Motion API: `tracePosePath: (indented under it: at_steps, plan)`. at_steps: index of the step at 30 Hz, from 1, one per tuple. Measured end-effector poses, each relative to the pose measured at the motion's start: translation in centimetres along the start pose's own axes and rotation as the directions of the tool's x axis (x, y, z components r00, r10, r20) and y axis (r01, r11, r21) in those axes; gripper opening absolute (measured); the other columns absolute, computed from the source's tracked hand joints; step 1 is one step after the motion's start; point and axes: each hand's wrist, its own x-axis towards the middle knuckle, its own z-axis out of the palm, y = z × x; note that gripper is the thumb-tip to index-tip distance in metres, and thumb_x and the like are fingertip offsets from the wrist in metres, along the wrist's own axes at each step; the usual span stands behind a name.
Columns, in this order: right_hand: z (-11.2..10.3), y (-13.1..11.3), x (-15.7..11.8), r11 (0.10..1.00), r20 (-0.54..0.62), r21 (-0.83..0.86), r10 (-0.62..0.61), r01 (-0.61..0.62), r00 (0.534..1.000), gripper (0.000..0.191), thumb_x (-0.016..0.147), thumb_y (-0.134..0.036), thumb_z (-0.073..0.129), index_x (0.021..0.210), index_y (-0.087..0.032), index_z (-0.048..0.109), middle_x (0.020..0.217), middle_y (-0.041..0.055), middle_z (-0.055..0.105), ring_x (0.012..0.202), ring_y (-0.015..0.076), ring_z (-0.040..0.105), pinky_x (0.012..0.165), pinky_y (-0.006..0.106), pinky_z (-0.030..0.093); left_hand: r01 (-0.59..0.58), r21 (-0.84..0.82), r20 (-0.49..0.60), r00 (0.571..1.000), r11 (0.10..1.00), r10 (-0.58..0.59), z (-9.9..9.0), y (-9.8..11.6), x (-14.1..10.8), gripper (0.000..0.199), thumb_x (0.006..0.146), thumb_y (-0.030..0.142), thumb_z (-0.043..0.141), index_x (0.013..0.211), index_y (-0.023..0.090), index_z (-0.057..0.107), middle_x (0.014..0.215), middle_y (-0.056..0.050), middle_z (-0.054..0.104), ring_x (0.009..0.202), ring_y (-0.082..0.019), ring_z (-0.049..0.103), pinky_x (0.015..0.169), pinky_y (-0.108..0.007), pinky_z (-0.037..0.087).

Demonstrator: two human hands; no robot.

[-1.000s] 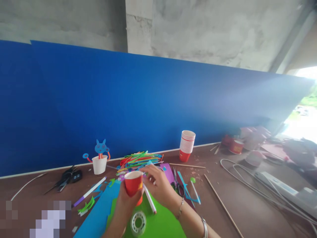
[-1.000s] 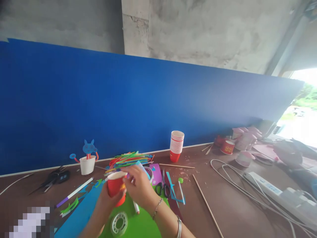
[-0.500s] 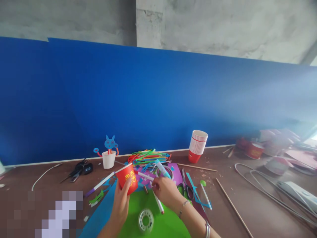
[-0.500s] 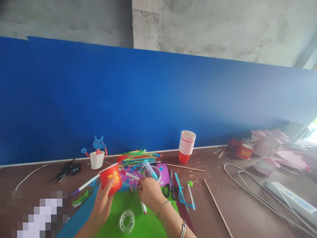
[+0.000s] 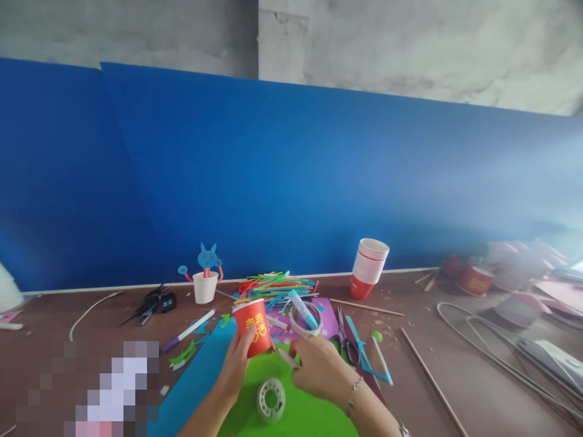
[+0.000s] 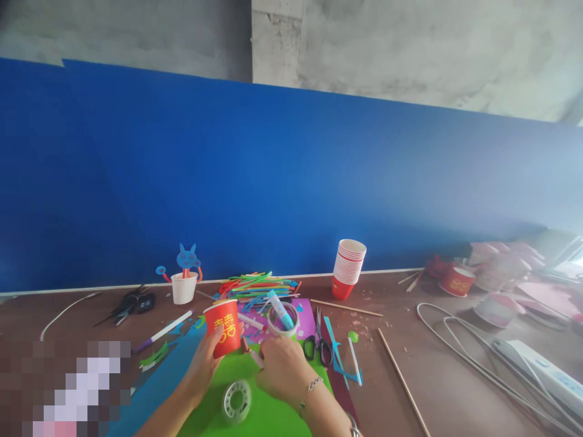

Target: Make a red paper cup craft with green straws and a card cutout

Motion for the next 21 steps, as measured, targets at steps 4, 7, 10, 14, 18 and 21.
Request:
tracePosePath:
  at_steps: [4,7,10,14,18,21]
  plan:
    - [0.8,-0.4,0.2,1.000,0.012,-0.013,0.001,-0.001,1.000,0.027,0.067,-0.018,0.055,0.087,-0.018,0.075,0.084,0.0137,0.075,0.080,0.0301,0.070,0.063,0.032,0.048,-0.005,-0.040,0.036,0.999,0.999,0.007,0.1,-0.1,-0.1,0.060,0.066,0.055,0.070,0.112,0.017,0.062,0.112,-0.014,0.069,0.110,-0.033,0.062,0.093,-0.043,0.050]
    - [1.1,-0.7,0.5,1.000,0.010,-0.022,0.021,-0.020,1.000,0.029,0.070,-0.017,0.055,0.090,-0.017,0.074,0.087,0.0150,0.075,0.084,0.0307,0.070,0.066,0.033,0.049,-0.043,-0.015,0.032,0.999,0.999,0.044,0.2,-0.1,-0.1,0.054,0.066,0.052,0.071,0.107,0.018,0.063,0.117,-0.012,0.067,0.113,-0.032,0.060,0.094,-0.040,0.050]
    - [1.1,-0.9,0.5,0.999,0.006,-0.020,0.031,-0.031,1.000,0.027,0.071,-0.017,0.054,0.090,-0.015,0.074,0.088,0.0157,0.075,0.084,0.0310,0.070,0.066,0.033,0.050,-0.033,0.012,0.031,0.999,0.999,0.033,0.3,0.0,-0.2,0.050,0.066,0.051,0.071,0.103,0.018,0.065,0.113,-0.012,0.069,0.111,-0.032,0.062,0.092,-0.039,0.051]
    - [1.2,-0.9,0.8,0.999,-0.015,-0.010,0.033,-0.033,0.999,0.026,0.073,-0.018,0.052,0.089,-0.013,0.072,0.090,0.0163,0.074,0.086,0.0312,0.070,0.067,0.034,0.050,0.005,0.028,0.094,0.996,1.000,-0.008,0.4,0.0,-0.2,0.056,0.067,0.055,0.070,0.108,0.016,0.062,0.113,-0.014,0.070,0.107,-0.035,0.063,0.087,-0.041,0.053]
    - [1.6,-0.9,1.3,0.998,-0.081,0.048,-0.028,0.032,0.996,0.031,0.079,-0.015,0.046,0.100,-0.013,0.068,0.098,0.0151,0.073,0.091,0.0274,0.068,0.072,0.031,0.049,-0.099,0.046,0.057,0.994,0.994,0.097,-0.1,-0.7,0.1,0.058,0.067,0.055,0.069,0.109,0.015,0.063,0.113,-0.015,0.069,0.112,-0.036,0.059,0.090,-0.042,0.052]
    - [1.9,-0.8,1.6,0.990,-0.115,0.120,-0.066,0.080,0.991,0.037,0.084,-0.019,0.042,0.117,-0.016,0.061,0.101,0.0139,0.072,0.090,0.0263,0.069,0.071,0.031,0.048,-0.247,0.055,0.005,0.969,0.967,0.247,-1.5,-1.6,0.8,0.056,0.059,0.051,0.075,0.102,0.016,0.067,0.115,-0.015,0.068,0.120,-0.037,0.053,0.097,-0.043,0.047]
